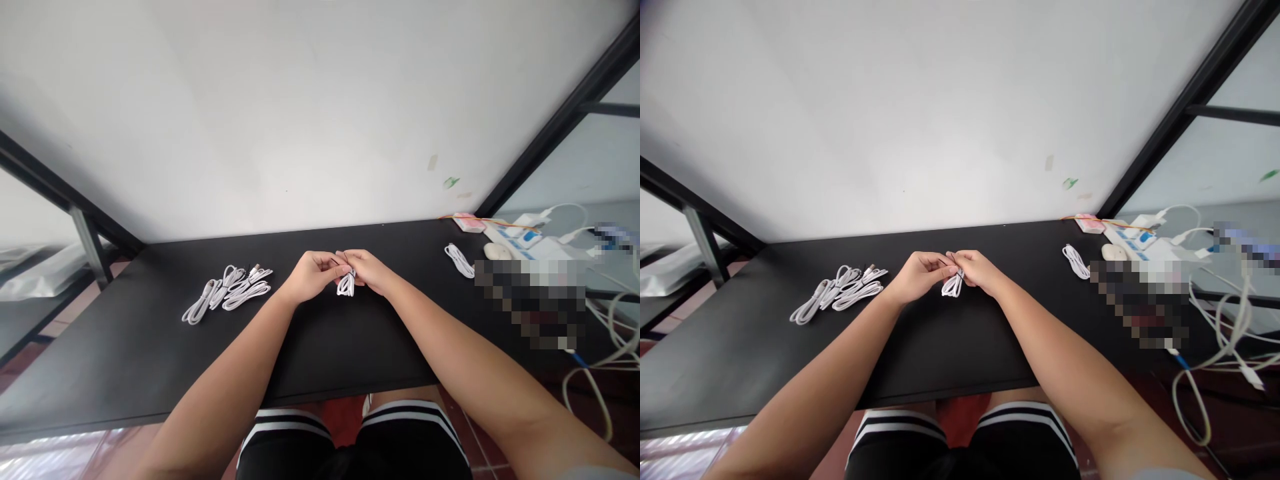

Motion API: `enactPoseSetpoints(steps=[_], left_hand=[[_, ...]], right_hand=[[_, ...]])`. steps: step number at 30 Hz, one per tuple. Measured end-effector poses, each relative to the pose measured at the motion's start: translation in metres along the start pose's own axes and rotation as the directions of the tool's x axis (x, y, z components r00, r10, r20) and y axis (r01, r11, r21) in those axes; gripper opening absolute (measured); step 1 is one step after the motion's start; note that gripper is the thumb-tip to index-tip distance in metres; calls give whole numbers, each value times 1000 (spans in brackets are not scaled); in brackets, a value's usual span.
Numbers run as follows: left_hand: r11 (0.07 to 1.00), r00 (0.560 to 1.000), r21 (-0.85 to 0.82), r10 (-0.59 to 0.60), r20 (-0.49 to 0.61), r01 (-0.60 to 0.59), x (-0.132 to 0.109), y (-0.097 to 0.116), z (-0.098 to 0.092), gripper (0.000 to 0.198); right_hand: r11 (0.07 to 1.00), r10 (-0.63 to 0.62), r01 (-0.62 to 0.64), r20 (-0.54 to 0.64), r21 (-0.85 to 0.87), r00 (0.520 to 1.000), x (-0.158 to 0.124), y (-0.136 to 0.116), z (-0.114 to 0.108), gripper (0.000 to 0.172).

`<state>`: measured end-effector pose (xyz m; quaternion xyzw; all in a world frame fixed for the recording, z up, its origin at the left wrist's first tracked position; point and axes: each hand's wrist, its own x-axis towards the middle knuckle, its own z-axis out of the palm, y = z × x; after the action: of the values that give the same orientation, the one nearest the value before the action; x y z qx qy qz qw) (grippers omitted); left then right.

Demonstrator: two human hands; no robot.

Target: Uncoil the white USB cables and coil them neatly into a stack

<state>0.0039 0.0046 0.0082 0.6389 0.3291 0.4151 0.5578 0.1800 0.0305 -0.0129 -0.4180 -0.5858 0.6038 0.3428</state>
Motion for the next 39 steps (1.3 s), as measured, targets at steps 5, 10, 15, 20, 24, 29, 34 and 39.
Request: enactPoseSetpoints(steps=[5,10,15,20,24,29,34,39], left_hand=[[999,969,-20,-30,-245,25,6,-6,1,32],[976,883,-218,-112,-457,11,11,-10,0,36],[975,862,-222,-102,-496,-12,11,-10,0,36],[993,895,-102,13,-446,-65,10,-10,0,30],[995,926,-53,64,-373,-90,8,-7,-1,28],[992,942,-37,103,-318,-121,7,-5,-1,25],[986,938,33,167,-304,-165,5,-5,3,21],[986,930,99,162,-330,-136,3,0,6,22]], right_hand=[[932,-284,199,-268,-302,921,5,2,2,38],[638,-662,489,-100,-595,743,-1,-6,0,23],[510,-679,514,45,-690,733,-11,-14,5,32],[684,-507,361,-57,-634,860,-12,-14,7,39],[904,-323,268,-119,-334,939,-5,-8,7,55],[986,-115,117,-20,117,993,0,-5,8,58],[962,9,-44,131,270,991,-5,-11,7,57],[966,39,-36,-7,255,999,-1,-6,5,49]])
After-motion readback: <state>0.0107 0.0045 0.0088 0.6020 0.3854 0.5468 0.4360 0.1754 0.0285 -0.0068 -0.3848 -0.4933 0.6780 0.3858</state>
